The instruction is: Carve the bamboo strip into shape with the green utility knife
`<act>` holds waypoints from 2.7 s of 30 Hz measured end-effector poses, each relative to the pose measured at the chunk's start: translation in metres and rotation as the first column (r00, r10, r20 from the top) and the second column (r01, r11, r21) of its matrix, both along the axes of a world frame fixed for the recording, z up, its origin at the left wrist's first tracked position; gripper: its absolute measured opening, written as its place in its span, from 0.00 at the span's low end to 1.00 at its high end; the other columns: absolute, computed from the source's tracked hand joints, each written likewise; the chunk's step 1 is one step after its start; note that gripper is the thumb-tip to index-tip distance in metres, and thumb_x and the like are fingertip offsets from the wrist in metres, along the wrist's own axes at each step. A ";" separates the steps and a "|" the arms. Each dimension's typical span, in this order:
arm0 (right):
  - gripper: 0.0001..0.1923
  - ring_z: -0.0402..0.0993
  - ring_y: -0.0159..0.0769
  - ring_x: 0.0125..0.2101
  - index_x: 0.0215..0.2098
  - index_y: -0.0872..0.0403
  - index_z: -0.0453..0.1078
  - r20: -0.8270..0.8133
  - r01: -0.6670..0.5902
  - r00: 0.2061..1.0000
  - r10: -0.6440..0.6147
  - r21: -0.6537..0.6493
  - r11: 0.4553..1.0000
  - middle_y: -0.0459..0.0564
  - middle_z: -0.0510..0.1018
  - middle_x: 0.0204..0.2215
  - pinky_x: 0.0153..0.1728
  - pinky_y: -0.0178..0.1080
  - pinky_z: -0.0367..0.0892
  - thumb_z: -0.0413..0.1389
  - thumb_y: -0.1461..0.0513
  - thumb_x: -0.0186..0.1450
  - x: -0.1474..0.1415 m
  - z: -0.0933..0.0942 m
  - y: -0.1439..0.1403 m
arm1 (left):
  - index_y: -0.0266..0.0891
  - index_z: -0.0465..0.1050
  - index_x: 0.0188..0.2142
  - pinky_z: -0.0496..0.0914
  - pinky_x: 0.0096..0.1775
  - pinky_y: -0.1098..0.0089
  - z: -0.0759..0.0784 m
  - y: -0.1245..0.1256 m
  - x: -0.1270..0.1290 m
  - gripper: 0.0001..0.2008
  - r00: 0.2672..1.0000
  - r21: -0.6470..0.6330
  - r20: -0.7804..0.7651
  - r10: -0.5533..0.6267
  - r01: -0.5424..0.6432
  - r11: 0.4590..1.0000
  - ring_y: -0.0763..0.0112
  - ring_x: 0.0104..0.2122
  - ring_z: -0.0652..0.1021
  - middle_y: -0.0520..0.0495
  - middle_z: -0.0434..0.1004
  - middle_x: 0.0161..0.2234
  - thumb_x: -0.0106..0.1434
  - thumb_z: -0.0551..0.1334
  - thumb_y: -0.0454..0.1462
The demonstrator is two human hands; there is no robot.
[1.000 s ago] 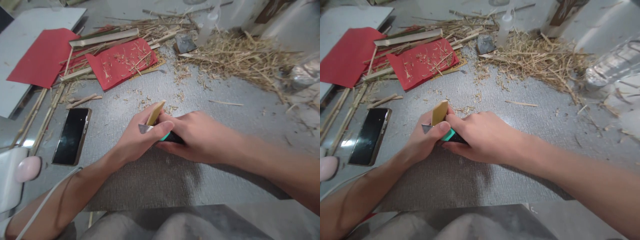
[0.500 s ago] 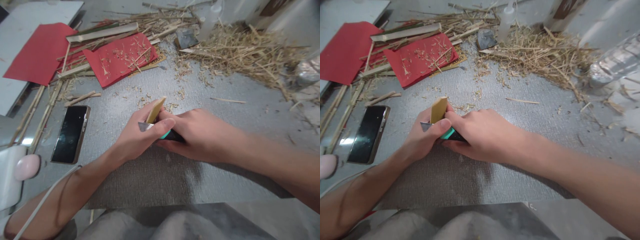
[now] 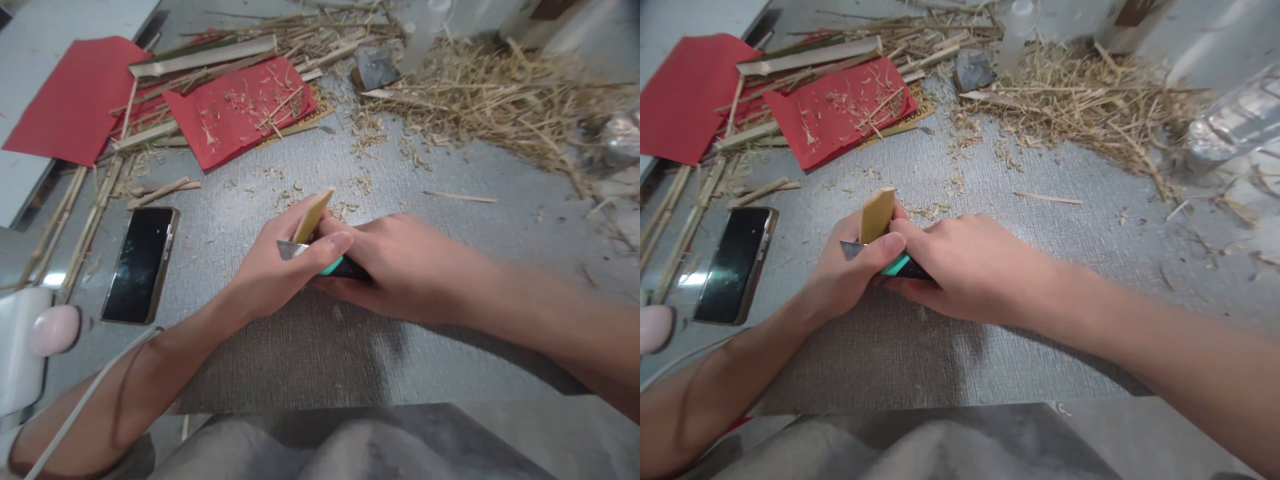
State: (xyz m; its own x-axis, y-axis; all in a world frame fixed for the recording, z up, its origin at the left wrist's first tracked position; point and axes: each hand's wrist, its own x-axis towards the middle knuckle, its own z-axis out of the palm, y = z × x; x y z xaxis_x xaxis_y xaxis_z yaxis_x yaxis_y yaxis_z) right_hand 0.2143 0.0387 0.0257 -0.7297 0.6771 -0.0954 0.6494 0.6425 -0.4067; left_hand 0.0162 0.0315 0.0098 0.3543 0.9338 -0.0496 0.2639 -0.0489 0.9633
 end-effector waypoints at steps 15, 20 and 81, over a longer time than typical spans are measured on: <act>0.23 0.66 0.36 0.22 0.61 0.54 0.66 0.018 0.003 1.000 -0.003 -0.019 1.000 0.47 0.81 0.29 0.26 0.39 0.45 0.50 0.49 0.76 0.000 0.000 0.001 | 0.43 0.68 0.34 0.68 0.32 0.67 0.001 -0.001 0.001 0.14 0.999 -0.025 -0.023 0.023 -0.023 0.999 0.72 0.26 0.67 0.55 0.63 0.25 0.68 0.65 0.49; 0.24 0.67 0.36 0.22 0.62 0.55 0.66 0.020 0.003 1.000 -0.002 -0.024 1.000 0.47 0.80 0.28 0.26 0.39 0.45 0.50 0.48 0.76 0.000 0.001 0.001 | 0.43 0.68 0.34 0.68 0.33 0.67 0.001 0.000 0.000 0.14 0.999 -0.014 -0.036 0.019 -0.020 1.000 0.72 0.27 0.67 0.55 0.64 0.26 0.69 0.66 0.48; 0.27 0.70 0.37 0.24 0.65 0.56 0.65 -0.018 -0.034 0.999 0.033 -0.013 0.999 0.50 0.82 0.32 0.27 0.39 0.48 0.46 0.48 0.78 0.002 -0.001 0.002 | 0.44 0.70 0.33 0.71 0.33 0.66 0.002 -0.002 0.001 0.13 0.998 -0.007 -0.044 0.034 -0.034 0.999 0.70 0.27 0.71 0.55 0.64 0.24 0.70 0.67 0.47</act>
